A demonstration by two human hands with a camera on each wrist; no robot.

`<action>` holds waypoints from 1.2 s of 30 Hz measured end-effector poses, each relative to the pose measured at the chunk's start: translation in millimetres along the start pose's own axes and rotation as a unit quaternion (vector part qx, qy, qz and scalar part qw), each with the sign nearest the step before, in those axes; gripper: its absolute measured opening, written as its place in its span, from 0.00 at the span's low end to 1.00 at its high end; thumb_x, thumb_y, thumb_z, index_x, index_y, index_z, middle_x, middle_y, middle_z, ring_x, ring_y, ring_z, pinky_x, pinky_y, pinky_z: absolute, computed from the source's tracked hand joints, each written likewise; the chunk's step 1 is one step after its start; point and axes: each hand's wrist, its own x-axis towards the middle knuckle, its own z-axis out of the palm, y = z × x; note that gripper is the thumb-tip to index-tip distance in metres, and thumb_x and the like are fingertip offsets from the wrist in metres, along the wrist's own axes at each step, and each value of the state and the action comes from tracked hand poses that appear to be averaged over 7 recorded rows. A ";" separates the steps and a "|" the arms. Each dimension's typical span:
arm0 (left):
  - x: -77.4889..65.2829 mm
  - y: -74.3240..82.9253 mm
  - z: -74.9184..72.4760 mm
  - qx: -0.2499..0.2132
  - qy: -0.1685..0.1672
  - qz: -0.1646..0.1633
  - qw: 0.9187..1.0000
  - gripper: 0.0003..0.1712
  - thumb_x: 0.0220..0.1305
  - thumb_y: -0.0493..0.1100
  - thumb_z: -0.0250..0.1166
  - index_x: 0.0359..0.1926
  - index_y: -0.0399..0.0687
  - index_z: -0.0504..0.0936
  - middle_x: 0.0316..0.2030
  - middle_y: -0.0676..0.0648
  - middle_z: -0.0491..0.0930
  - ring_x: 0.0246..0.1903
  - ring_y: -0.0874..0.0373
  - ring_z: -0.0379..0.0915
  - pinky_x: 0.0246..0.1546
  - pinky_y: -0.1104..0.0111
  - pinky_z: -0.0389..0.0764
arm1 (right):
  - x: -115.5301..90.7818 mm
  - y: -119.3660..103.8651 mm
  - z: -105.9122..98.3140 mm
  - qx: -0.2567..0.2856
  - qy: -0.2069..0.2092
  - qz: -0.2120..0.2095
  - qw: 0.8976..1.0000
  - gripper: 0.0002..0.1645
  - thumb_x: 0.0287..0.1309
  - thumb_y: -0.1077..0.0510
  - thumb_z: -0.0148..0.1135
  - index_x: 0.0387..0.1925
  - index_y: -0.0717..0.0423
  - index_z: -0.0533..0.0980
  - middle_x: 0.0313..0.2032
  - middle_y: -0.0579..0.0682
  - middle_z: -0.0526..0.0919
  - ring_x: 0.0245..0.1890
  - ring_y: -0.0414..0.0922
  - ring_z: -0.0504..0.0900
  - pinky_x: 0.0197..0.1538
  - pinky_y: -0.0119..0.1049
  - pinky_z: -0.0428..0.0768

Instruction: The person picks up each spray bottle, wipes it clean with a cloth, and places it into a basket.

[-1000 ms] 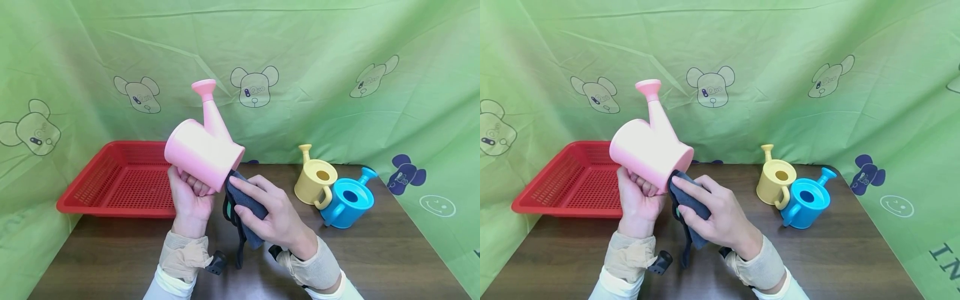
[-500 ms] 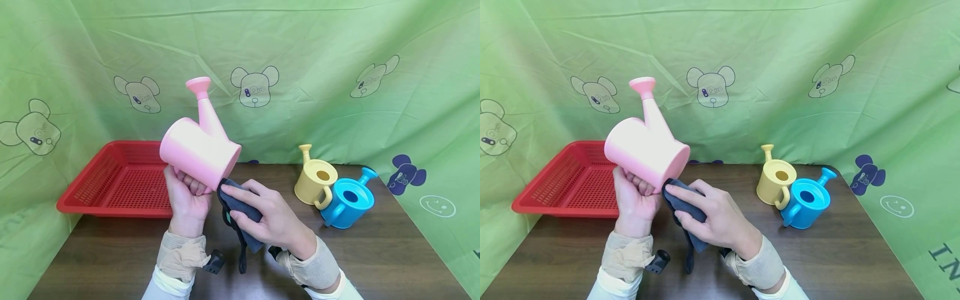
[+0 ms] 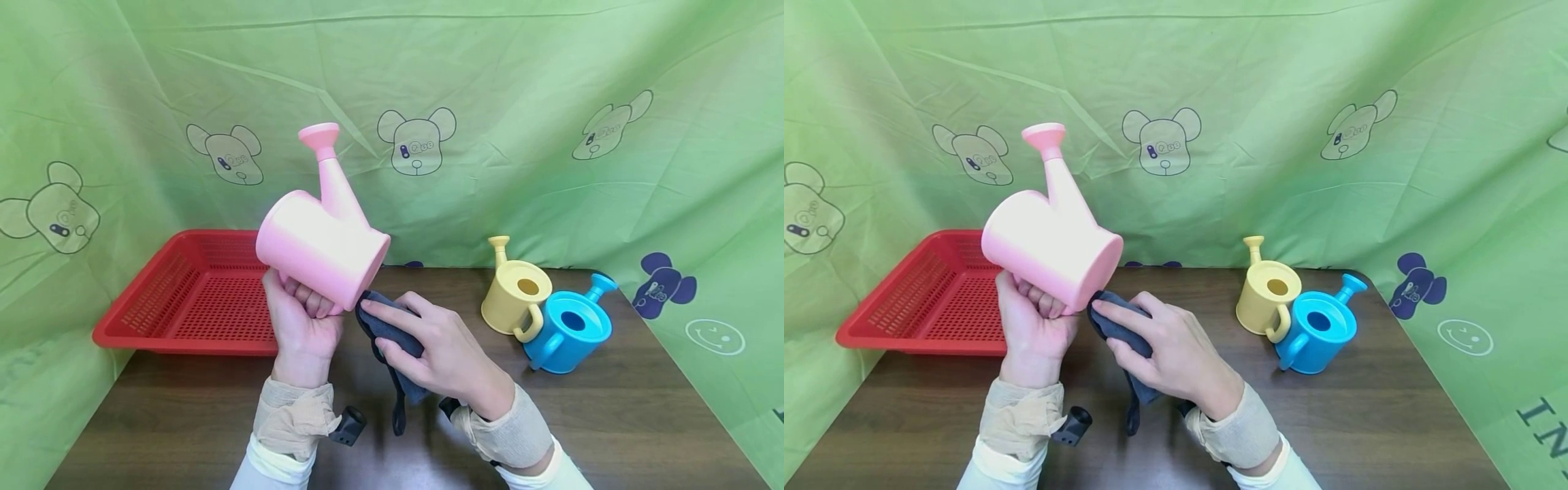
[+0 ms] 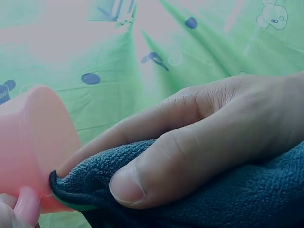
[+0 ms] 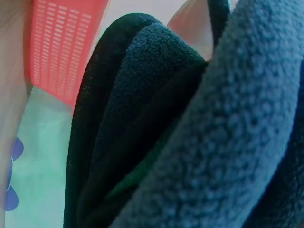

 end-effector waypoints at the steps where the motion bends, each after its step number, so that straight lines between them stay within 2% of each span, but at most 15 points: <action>1: 0.0 0.0 0.0 0.001 -0.001 0.000 1.000 0.24 0.65 0.51 0.52 0.15 0.53 0.54 0.10 0.52 0.53 0.08 0.60 0.45 0.11 0.72 0.49 | -0.1 0.3 0.3 -0.004 -0.001 0.002 1.000 0.27 0.59 0.47 0.57 0.62 0.38 0.73 0.38 0.39 0.73 0.26 0.31 0.68 0.26 0.23 0.68; 7: 0.4 -0.1 0.2 0.005 0.000 -0.001 1.000 0.24 0.64 0.51 0.53 0.16 0.52 0.54 0.10 0.52 0.54 0.09 0.60 0.45 0.11 0.72 0.49 | 0.2 2.2 1.7 -0.024 0.004 0.009 1.000 0.27 0.59 0.46 0.57 0.62 0.36 0.73 0.38 0.38 0.73 0.26 0.30 0.67 0.26 0.22 0.67; 14: 0.5 -0.4 0.3 -0.009 -0.013 -0.013 1.000 0.24 0.64 0.50 0.50 0.15 0.53 0.52 0.10 0.53 0.52 0.08 0.61 0.44 0.11 0.72 0.47 | -1.4 6.9 0.6 -0.079 0.004 0.034 0.996 0.27 0.60 0.45 0.56 0.62 0.35 0.72 0.33 0.38 0.69 0.22 0.32 0.63 0.22 0.26 0.64; 20: 0.8 -1.7 -0.3 -0.014 -0.013 -0.019 1.000 0.24 0.63 0.49 0.51 0.14 0.53 0.54 0.09 0.53 0.52 0.08 0.61 0.44 0.12 0.72 0.46 | -2.0 8.2 -5.2 -0.082 0.005 0.054 0.995 0.28 0.60 0.44 0.56 0.63 0.34 0.71 0.34 0.37 0.70 0.22 0.32 0.63 0.22 0.26 0.64; 23: 1.0 -2.4 -0.3 -0.006 -0.013 -0.016 1.000 0.23 0.64 0.49 0.50 0.14 0.54 0.53 0.09 0.53 0.51 0.08 0.62 0.43 0.11 0.73 0.46 | -1.3 7.1 -9.6 -0.066 0.023 0.058 0.996 0.28 0.59 0.45 0.57 0.63 0.35 0.71 0.37 0.37 0.72 0.24 0.32 0.66 0.23 0.26 0.66; 26: 0.9 -3.1 0.0 -0.005 -0.015 -0.017 1.000 0.23 0.64 0.49 0.50 0.15 0.54 0.53 0.10 0.53 0.51 0.08 0.62 0.43 0.11 0.73 0.46 | 1.2 2.6 -14.1 -0.033 0.059 0.053 0.996 0.29 0.57 0.49 0.59 0.62 0.38 0.73 0.39 0.39 0.75 0.26 0.31 0.70 0.25 0.23 0.69; 32: 0.3 -6.3 0.2 0.018 0.002 -0.012 1.000 0.24 0.63 0.51 0.52 0.15 0.53 0.54 0.10 0.53 0.53 0.09 0.61 0.44 0.12 0.72 0.48 | 14.2 -23.2 -26.2 0.044 0.147 0.015 0.988 0.29 0.46 0.64 0.64 0.56 0.57 0.76 0.39 0.51 0.77 0.31 0.38 0.75 0.28 0.26 0.76; 36: -0.2 -9.0 -0.6 0.032 0.015 -0.012 0.999 0.25 0.63 0.52 0.53 0.15 0.53 0.53 0.09 0.53 0.53 0.08 0.60 0.45 0.11 0.72 0.48 | 17.2 -29.8 -28.4 0.060 0.160 -0.012 0.985 0.30 0.44 0.66 0.64 0.55 0.60 0.76 0.38 0.54 0.77 0.30 0.39 0.75 0.29 0.27 0.76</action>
